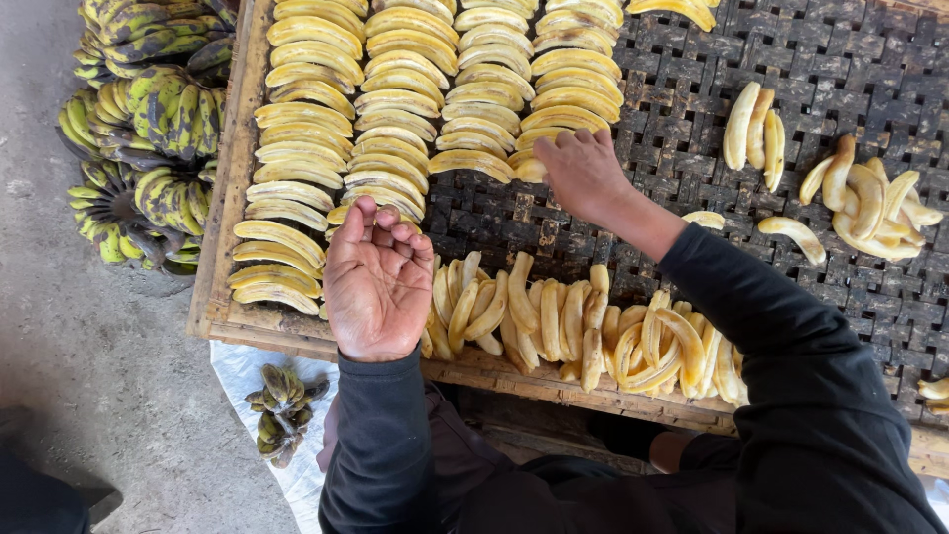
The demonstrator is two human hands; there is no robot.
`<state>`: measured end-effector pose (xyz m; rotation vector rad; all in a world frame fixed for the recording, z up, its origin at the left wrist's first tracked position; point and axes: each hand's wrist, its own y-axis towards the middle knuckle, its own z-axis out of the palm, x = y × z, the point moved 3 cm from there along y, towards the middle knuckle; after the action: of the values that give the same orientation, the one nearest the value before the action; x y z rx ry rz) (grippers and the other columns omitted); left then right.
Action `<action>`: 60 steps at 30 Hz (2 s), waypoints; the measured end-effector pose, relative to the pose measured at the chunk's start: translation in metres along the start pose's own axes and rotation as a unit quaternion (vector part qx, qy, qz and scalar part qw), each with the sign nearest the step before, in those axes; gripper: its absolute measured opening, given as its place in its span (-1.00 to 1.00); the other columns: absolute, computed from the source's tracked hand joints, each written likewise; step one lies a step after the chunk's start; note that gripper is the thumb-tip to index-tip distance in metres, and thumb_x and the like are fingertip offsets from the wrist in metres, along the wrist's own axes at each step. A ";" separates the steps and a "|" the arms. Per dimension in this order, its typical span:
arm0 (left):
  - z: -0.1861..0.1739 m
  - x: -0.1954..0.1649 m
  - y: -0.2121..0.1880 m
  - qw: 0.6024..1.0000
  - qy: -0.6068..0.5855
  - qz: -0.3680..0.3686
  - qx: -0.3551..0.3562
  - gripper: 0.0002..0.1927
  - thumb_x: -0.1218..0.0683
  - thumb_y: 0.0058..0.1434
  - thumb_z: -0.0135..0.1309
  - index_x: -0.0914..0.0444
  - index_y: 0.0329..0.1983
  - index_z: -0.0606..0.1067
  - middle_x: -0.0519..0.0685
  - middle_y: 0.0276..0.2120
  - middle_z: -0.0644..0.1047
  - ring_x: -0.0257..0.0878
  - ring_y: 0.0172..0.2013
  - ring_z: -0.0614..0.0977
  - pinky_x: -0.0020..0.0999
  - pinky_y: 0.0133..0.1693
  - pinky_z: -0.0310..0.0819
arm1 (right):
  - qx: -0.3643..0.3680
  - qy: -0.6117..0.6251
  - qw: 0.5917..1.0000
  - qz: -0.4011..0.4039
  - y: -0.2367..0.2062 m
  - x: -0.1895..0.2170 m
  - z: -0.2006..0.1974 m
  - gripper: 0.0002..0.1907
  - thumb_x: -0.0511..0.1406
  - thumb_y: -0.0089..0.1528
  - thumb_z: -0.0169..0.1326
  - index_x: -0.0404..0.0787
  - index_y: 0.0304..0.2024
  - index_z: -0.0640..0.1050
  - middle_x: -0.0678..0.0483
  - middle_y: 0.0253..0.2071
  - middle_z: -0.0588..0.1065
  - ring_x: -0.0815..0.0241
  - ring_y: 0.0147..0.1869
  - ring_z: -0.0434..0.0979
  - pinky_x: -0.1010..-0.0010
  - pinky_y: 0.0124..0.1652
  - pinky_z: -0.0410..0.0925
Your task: The person sits on the ground in front of a slatted wooden drying tray and arranges peeled banana halves in neat rows across the tray, picking pieces one at a time from a pile and placing them into gaps. Later they hold a small bunch of banana pieces in one hand while continuing to place pieces with the other.
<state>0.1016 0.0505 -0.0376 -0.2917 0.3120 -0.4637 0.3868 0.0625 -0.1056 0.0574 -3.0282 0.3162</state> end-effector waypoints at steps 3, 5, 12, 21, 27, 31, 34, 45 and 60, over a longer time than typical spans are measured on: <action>0.000 0.000 0.000 1.000 0.002 -0.005 0.005 -0.85 0.03 0.48 -0.01 0.19 -0.09 0.47 -0.12 -0.26 0.50 -0.26 -0.25 0.52 -0.31 -0.08 0.46 | 0.034 0.023 0.998 0.037 0.002 -0.008 -0.004 -0.74 -0.21 0.35 0.10 -0.14 0.04 0.42 0.02 -0.17 0.47 0.02 0.06 0.43 0.01 0.23 0.17; 0.000 0.000 0.000 1.000 0.001 -0.006 0.006 -0.85 0.03 0.48 -0.02 0.19 -0.09 0.47 -0.12 -0.26 0.50 -0.26 -0.25 0.52 -0.31 -0.08 0.46 | 0.001 0.018 0.999 0.036 0.000 -0.016 -0.010 -0.76 -0.19 0.35 0.12 -0.15 -0.03 0.45 0.00 -0.17 0.47 0.04 0.03 0.42 0.04 0.18 0.21; -0.002 0.000 0.001 1.000 -0.005 -0.009 0.019 -0.86 0.05 0.49 -0.03 0.20 -0.09 0.47 -0.11 -0.25 0.50 -0.27 -0.23 0.52 -0.32 -0.06 0.46 | -0.178 0.126 0.975 -0.044 -0.030 -0.052 -0.050 -0.78 -0.31 0.41 0.24 -0.30 -0.05 0.49 -0.08 -0.16 0.48 0.12 -0.08 0.53 0.37 -0.10 0.49; -0.003 -0.002 0.001 0.999 -0.005 -0.020 0.024 -0.84 0.03 0.49 -0.03 0.18 -0.10 0.49 -0.13 -0.23 0.52 -0.28 -0.23 0.54 -0.31 -0.04 0.47 | -0.226 0.230 0.929 -0.181 -0.111 -0.008 -0.054 -0.84 -0.54 0.28 0.19 -0.31 -0.25 0.45 -0.06 -0.20 0.51 0.08 -0.15 0.57 0.45 -0.23 0.51; -0.001 -0.005 -0.002 0.999 0.010 -0.014 0.046 -0.85 0.02 0.51 -0.04 0.17 -0.09 0.49 -0.15 -0.24 0.52 -0.30 -0.23 0.53 -0.31 -0.05 0.47 | -0.052 0.318 0.926 -0.195 -0.187 0.024 -0.044 -0.85 -0.49 0.16 0.17 -0.28 -0.27 0.46 -0.01 -0.20 0.52 0.12 -0.14 0.64 0.45 -0.17 0.56; -0.003 -0.006 -0.002 0.999 0.013 -0.007 0.036 -0.85 0.03 0.51 -0.04 0.17 -0.09 0.49 -0.15 -0.24 0.52 -0.31 -0.23 0.53 -0.33 -0.05 0.47 | -0.025 0.288 0.949 -0.123 -0.209 0.001 -0.030 -0.89 -0.44 0.20 0.18 -0.24 -0.24 0.52 -0.01 -0.12 0.55 0.16 -0.14 0.66 0.46 -0.18 0.51; -0.006 -0.008 0.000 1.000 0.004 -0.010 0.027 -0.86 0.03 0.51 -0.04 0.17 -0.09 0.49 -0.15 -0.25 0.52 -0.31 -0.23 0.54 -0.33 -0.05 0.48 | -0.157 0.188 0.963 -0.111 -0.219 -0.046 -0.032 -0.86 -0.47 0.27 0.19 -0.18 -0.29 0.48 0.08 -0.18 0.54 0.11 0.04 0.65 0.37 0.08 0.57; -0.014 -0.024 0.003 0.998 0.045 0.005 0.041 -0.87 0.03 0.51 0.00 0.15 -0.10 0.50 -0.16 -0.27 0.53 -0.31 -0.23 0.54 -0.31 -0.05 0.48 | -0.231 0.304 0.914 0.134 -0.256 -0.177 0.020 -0.82 -0.41 0.30 0.26 -0.27 -0.09 0.52 0.01 -0.02 0.53 0.18 0.06 0.60 0.36 0.05 0.49; -0.014 -0.018 0.005 0.999 0.044 0.005 0.020 -0.88 0.03 0.50 0.00 0.15 -0.11 0.50 -0.16 -0.27 0.52 -0.31 -0.24 0.53 -0.31 -0.05 0.49 | -0.016 0.263 0.963 0.051 -0.223 -0.081 -0.007 -0.73 -0.19 0.35 0.07 -0.23 -0.01 0.53 -0.03 -0.03 0.54 0.12 0.08 0.56 0.20 0.10 0.46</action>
<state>0.0831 0.0604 -0.0484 -0.2315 0.3893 -0.4738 0.4785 -0.1521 -0.0617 -0.1601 -2.5089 0.2411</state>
